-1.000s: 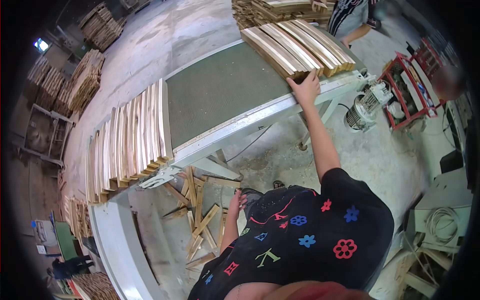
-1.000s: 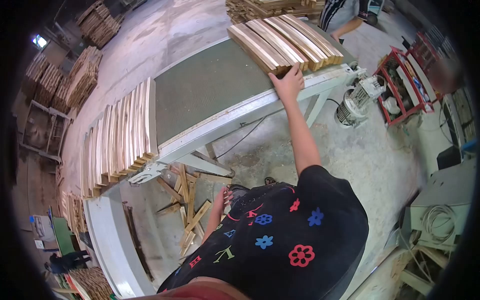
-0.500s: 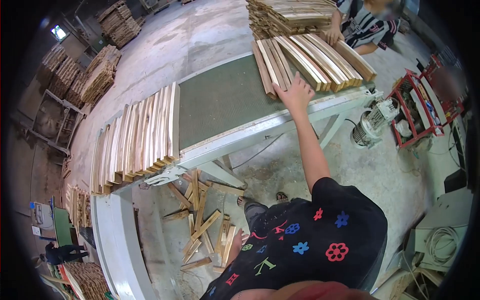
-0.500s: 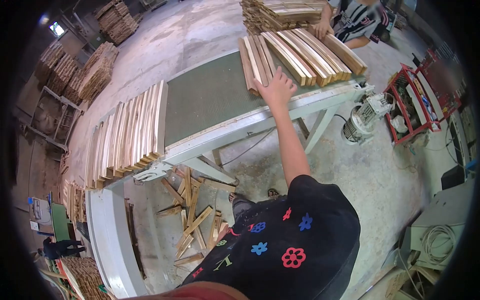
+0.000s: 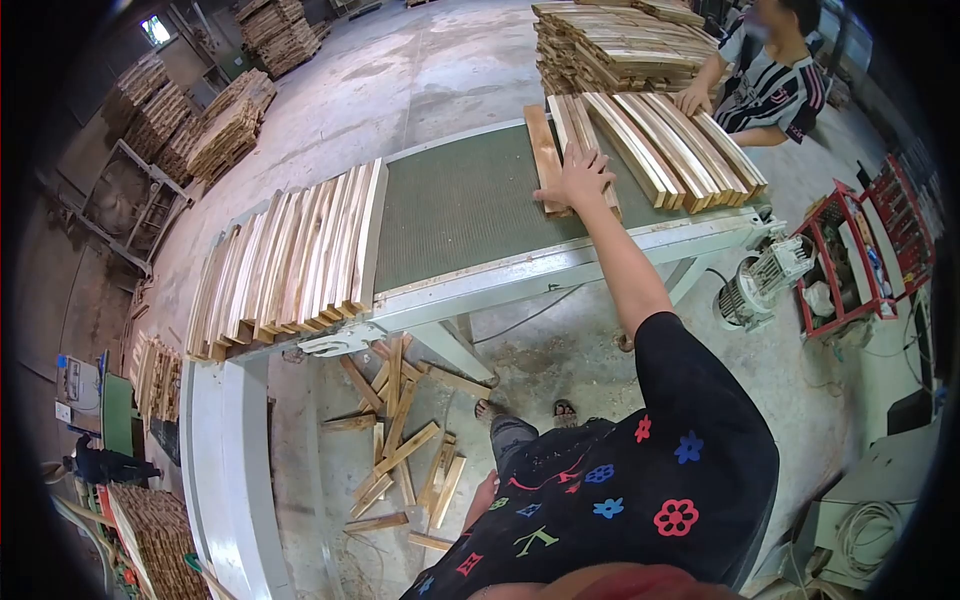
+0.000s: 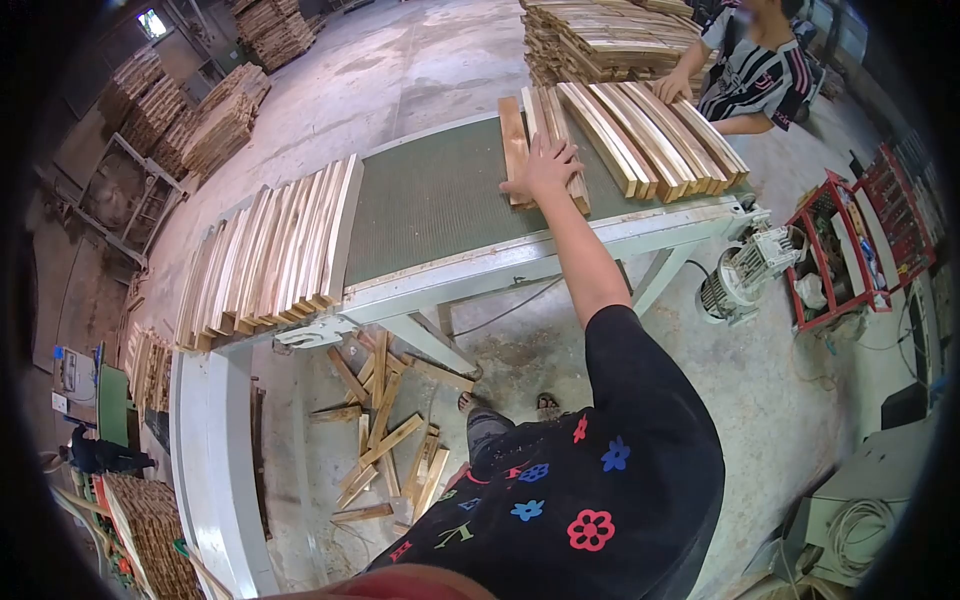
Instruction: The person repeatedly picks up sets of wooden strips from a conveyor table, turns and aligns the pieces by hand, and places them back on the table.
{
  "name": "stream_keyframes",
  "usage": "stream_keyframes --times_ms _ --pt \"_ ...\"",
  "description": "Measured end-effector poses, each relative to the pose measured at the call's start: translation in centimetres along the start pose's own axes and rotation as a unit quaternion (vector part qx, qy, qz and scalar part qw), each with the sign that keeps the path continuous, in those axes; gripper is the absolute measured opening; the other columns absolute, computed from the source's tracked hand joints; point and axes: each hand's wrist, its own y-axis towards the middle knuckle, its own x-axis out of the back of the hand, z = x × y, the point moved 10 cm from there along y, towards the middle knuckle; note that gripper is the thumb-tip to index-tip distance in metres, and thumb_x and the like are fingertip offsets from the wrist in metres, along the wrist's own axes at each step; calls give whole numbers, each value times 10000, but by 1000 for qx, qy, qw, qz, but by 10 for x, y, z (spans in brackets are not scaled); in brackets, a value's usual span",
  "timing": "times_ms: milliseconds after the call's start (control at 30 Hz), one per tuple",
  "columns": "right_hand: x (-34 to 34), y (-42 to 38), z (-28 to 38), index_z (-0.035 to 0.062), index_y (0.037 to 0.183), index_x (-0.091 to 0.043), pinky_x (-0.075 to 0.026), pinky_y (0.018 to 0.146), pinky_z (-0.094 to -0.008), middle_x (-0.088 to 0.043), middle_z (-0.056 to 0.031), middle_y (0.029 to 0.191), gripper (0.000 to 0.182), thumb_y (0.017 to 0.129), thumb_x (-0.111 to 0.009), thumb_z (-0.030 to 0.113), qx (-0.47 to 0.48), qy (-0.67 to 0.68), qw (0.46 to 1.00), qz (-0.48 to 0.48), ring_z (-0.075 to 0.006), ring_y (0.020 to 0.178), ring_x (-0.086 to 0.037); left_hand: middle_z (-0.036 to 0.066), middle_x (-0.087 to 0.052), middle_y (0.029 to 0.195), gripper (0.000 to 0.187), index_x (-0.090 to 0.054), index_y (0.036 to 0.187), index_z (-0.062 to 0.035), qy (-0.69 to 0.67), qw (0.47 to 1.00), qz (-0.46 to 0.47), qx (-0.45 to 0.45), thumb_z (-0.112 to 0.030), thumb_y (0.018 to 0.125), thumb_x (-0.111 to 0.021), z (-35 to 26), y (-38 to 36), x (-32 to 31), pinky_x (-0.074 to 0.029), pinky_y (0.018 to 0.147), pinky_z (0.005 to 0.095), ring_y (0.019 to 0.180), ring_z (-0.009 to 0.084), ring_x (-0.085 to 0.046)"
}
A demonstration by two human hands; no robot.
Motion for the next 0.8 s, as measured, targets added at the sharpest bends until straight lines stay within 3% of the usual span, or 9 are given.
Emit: stream_keyframes --times_ms 67,167,267,367,500,633,700,800 --pt "-7 10 -4 164 1608 -135 -261 1079 -703 -214 -285 1595 1161 730 -674 698 -1 5 1000 -7 -511 1457 -203 151 -607 1315 727 -356 1507 -64 17 1000 7 -1 -574 996 -440 -6 7 -6 -449 978 426 1162 268 -584" --pt "-12 31 -17 169 1596 -192 -274 1073 -694 -222 -286 1590 1098 761 -632 730 -22 143 989 -22 -500 1457 -213 107 -636 1268 712 -391 1500 -109 36 999 -12 -34 -597 984 -435 -19 39 -1 -442 918 438 1100 239 -592" --pt "-27 41 -31 151 1576 -254 -285 1082 -668 -207 -288 1596 979 821 -596 670 -5 136 987 -80 -472 1466 -221 97 -628 1263 719 -404 1499 -114 26 998 -14 -57 -605 975 -446 -26 42 0 -432 904 437 1070 234 -586" --pt "-16 30 -44 142 1563 -289 -290 1099 -636 -189 -286 1604 911 843 -593 610 -34 143 987 -63 -444 1471 -230 101 -606 1309 723 -401 1502 -114 38 997 -12 -62 -604 972 -456 -29 38 -6 -430 894 429 1090 244 -582" --pt "-12 31 -40 142 1553 -301 -315 1095 -606 -214 -287 1589 955 800 -671 598 -76 94 993 -12 -437 1438 -297 124 -567 1378 764 -381 1506 -93 -76 995 -2 -60 -620 959 -462 -19 34 -4 -426 965 458 1167 284 -559" --pt "-1 13 -35 145 1507 -365 -348 1067 -591 -297 -271 1539 869 789 -710 491 -39 124 991 -24 -452 1365 -378 143 -561 1393 810 -340 1527 -95 -200 974 -45 -94 -653 951 -452 -38 43 0 -394 1022 463 1198 293 -546" --pt "3 -17 -31 143 1485 -391 -361 1053 -585 -328 -265 1515 842 775 -725 448 -16 129 991 -43 -460 1330 -408 153 -561 1395 723 -361 1503 -83 -141 982 -52 -118 -603 1004 -409 -73 52 -9 -473 987 449 1175 255 -591" --pt "-3 -87 -28 130 1478 -394 -365 1042 -591 -328 -280 1509 874 733 -747 420 67 133 987 -61 -469 1311 -419 136 -481 1500 789 -339 1518 -33 -107 978 84 -156 -634 1008 -357 -147 29 -89 -383 1097 423 1332 246 -491"
